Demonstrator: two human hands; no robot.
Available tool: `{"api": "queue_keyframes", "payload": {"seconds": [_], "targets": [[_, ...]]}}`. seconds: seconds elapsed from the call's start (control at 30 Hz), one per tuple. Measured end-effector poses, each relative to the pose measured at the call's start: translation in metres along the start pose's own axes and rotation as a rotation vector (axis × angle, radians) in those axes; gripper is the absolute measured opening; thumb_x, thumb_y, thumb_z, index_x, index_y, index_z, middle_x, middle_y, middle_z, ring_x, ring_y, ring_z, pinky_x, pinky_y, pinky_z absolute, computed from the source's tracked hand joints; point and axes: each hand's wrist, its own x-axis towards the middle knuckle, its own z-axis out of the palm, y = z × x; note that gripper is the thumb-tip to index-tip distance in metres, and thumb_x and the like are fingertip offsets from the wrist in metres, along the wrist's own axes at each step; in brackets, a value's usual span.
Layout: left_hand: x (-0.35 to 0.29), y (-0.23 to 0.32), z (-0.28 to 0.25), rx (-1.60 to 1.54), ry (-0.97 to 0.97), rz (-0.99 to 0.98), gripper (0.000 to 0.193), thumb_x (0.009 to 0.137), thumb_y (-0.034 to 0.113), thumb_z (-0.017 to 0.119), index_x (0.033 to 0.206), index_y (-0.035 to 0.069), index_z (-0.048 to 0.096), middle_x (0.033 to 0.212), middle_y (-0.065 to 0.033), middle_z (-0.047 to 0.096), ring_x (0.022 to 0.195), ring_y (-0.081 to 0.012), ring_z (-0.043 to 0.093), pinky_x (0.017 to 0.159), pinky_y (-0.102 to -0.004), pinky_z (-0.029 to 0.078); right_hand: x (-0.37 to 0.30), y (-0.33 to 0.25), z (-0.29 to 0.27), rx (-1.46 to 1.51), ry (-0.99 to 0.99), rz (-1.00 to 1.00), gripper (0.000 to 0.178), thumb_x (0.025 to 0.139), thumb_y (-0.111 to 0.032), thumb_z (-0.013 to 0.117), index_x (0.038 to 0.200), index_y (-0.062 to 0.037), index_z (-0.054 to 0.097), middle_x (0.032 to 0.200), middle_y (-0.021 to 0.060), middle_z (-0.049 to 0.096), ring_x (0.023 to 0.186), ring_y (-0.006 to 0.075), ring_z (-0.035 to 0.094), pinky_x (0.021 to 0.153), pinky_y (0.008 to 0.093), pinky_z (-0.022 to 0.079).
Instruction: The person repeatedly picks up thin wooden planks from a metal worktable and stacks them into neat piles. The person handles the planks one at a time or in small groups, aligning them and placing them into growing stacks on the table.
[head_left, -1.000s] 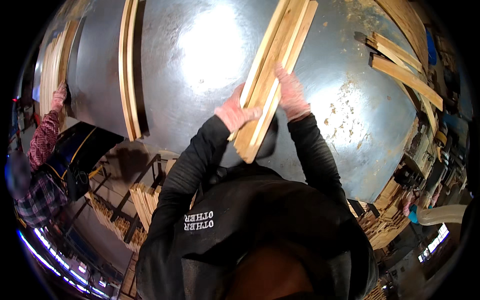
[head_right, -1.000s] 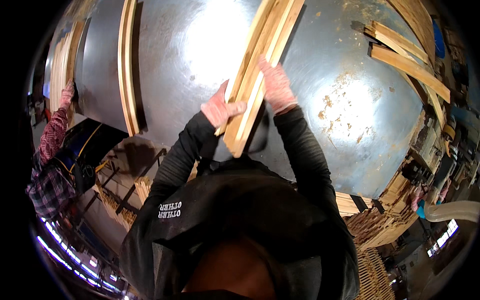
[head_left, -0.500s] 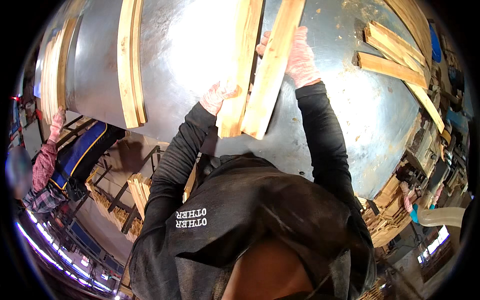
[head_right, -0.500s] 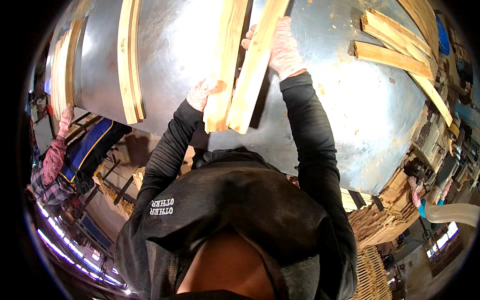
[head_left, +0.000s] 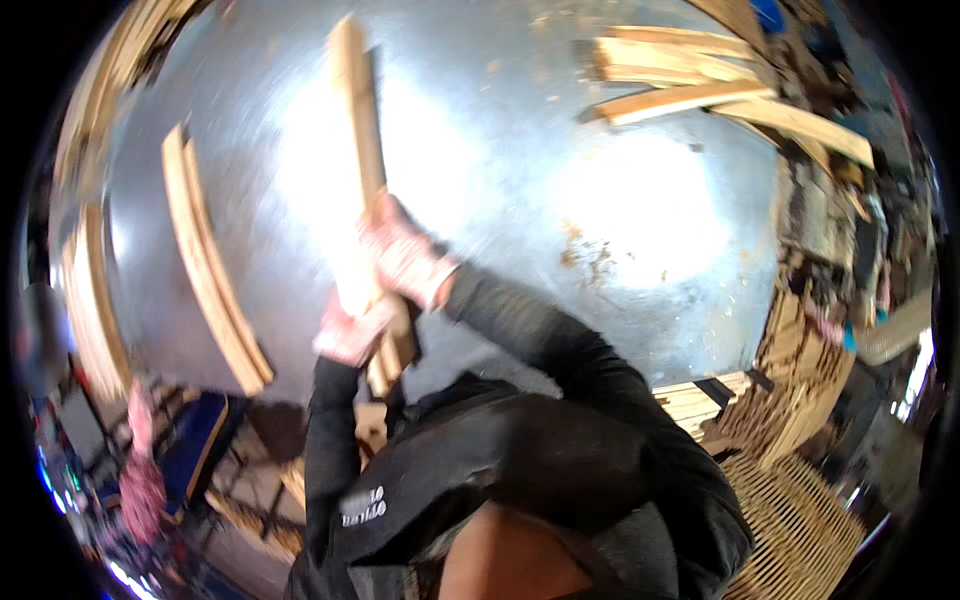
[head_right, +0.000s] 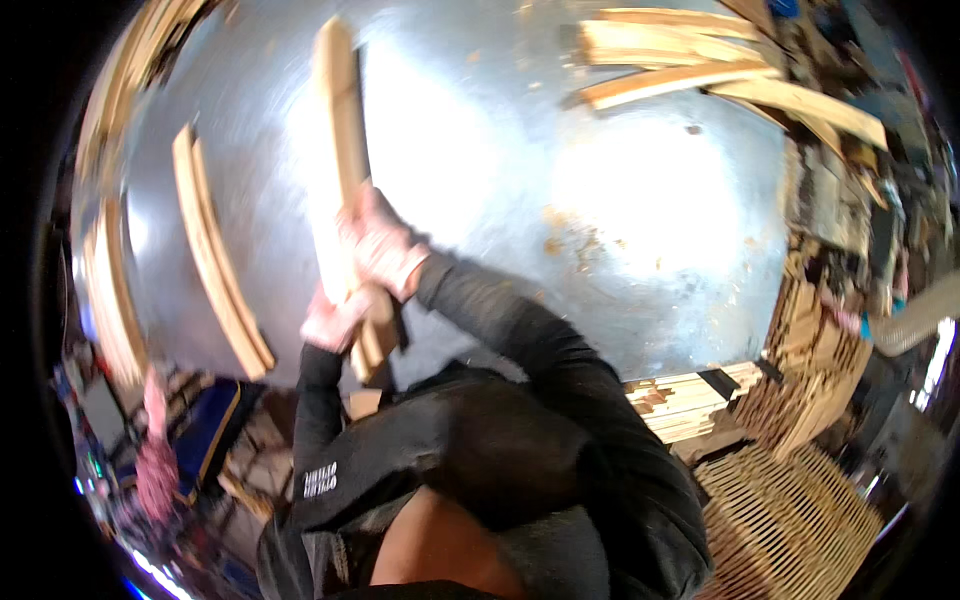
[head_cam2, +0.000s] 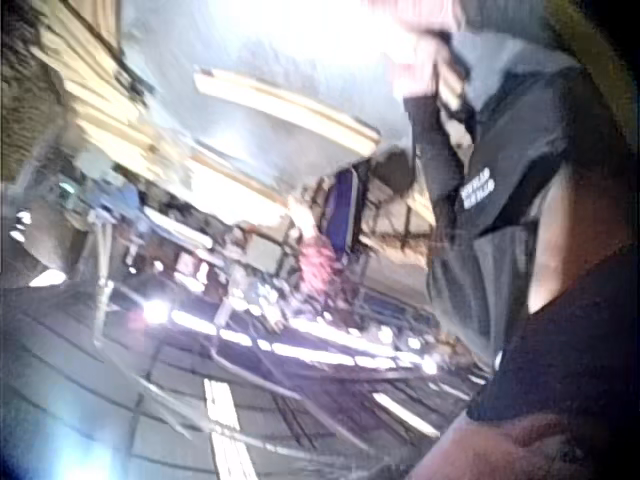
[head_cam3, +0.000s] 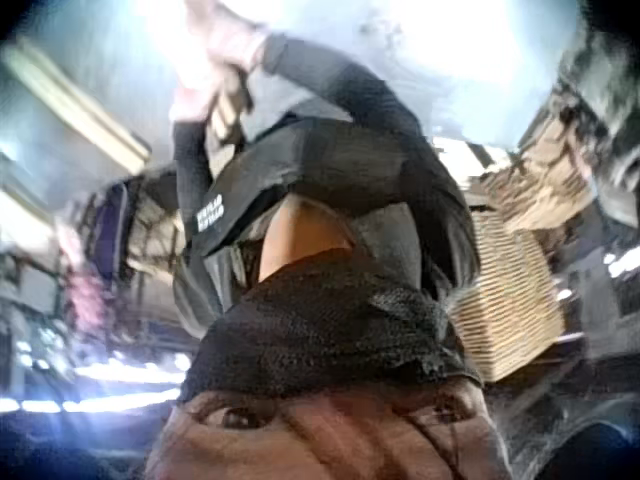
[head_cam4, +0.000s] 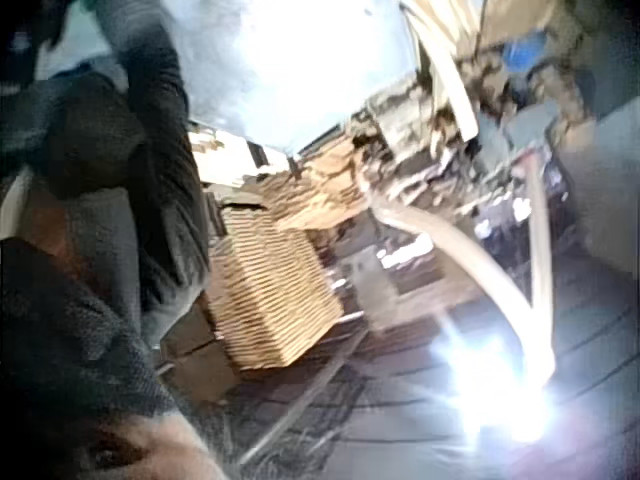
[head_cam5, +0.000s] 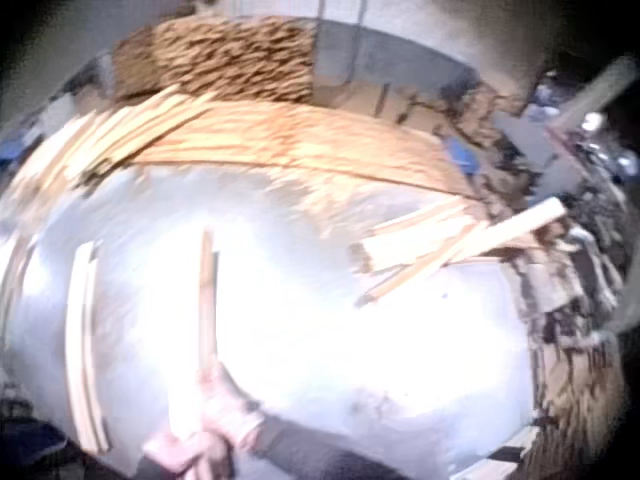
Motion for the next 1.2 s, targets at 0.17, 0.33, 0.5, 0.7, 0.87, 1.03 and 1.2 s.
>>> {"api": "queue_keyframes", "payload": {"seconds": [0.17, 0.33, 0.5, 0.7, 0.87, 1.03, 1.2], "targets": [[-0.029, -0.022, -0.019, 0.651, 0.436, -0.163, 0.057, 0.072, 0.027, 0.079, 0.115, -0.001, 0.054, 0.108, -0.0222, 0.064, 0.096, -0.0336, 0.064, 0.082, -0.0411, 0.051, -0.005, 0.006, -0.017, -0.393, -0.262, -0.11, 0.067, 0.095, -0.047, 0.054, 0.138, 0.0035, 0.044, 0.139, 0.0248, 0.047, 0.133, 0.0332, 0.041, 0.111, 0.035, 0.034], [-0.081, -0.052, -0.053, 1.029, 0.5, -0.487, 0.074, 0.077, 0.038, 0.075, 0.133, 0.0, 0.045, 0.122, -0.023, 0.056, 0.114, -0.0425, 0.054, 0.093, -0.046, 0.047, -0.013, -0.017, -0.254, -0.375, 1.176, -0.347, 0.11, 0.08, -0.055, 0.07, 0.148, 0.0101, 0.013, 0.152, 0.0314, 0.019, 0.143, 0.0393, 0.021, 0.117, 0.0452, 0.022], [0.07, 0.059, -0.019, 0.874, 0.429, 0.649, 0.072, 0.087, 0.018, 0.067, 0.145, -0.005, 0.03, 0.142, -0.0274, 0.041, 0.131, -0.0351, 0.044, 0.11, -0.0447, 0.035, 0.008, -0.046, -0.441, -0.498, 1.456, 0.038, 0.131, 0.071, -0.068, 0.071, 0.149, 0.0098, -0.001, 0.152, 0.0388, 0.007, 0.143, 0.0488, 0.014, 0.116, 0.0483, 0.021], [0.393, 0.254, 0.23, 0.967, 0.027, 0.956, 0.074, 0.087, 0.047, 0.063, 0.134, -0.007, 0.045, 0.132, -0.0317, 0.051, 0.128, -0.0393, 0.048, 0.106, -0.0399, 0.038, 0.028, -0.043, -0.496, -0.439, 0.982, 0.119, 0.108, 0.082, -0.055, 0.066, 0.152, 0.0006, 0.006, 0.142, 0.0295, 0.042, 0.126, 0.046, 0.046, 0.103, 0.0457, 0.04], [0.46, 0.277, 0.403, 1.004, -0.066, 0.457, 0.072, 0.092, 0.061, 0.046, 0.144, 0.012, 0.041, 0.142, -0.0191, 0.049, 0.133, -0.0321, 0.046, 0.107, -0.0371, 0.037, 0.025, 0.015, -0.502, -0.431, 1.439, -0.078, 0.1, 0.086, -0.045, 0.067, 0.15, 0.006, 0.01, 0.143, 0.0299, 0.038, 0.134, 0.0418, 0.039, 0.108, 0.0428, 0.035], [0.432, 0.274, 0.351, 0.928, -0.34, 0.28, 0.073, 0.085, 0.048, 0.07, 0.14, 0.006, 0.046, 0.132, -0.0159, 0.058, 0.122, -0.0249, 0.055, 0.099, -0.0392, 0.047, 0.042, 0.023, -0.5, 0.018, 1.436, -0.263, 0.097, 0.088, -0.039, 0.068, 0.148, 0.0111, 0.01, 0.146, 0.0289, 0.036, 0.133, 0.0381, 0.039, 0.11, 0.0371, 0.03], [0.381, 0.204, 0.329, 0.623, -0.572, 0.443, 0.074, 0.072, 0.035, 0.086, 0.127, 0.0, 0.052, 0.106, -0.0105, 0.068, 0.101, -0.0187, 0.062, 0.089, -0.0341, 0.05, 0.081, 0.01, -0.446, 0.372, 1.336, -0.264, 0.078, 0.084, -0.028, 0.075, 0.138, 0.0085, 0.033, 0.131, 0.0208, 0.053, 0.118, 0.03, 0.053, 0.103, 0.0355, 0.039]]}}
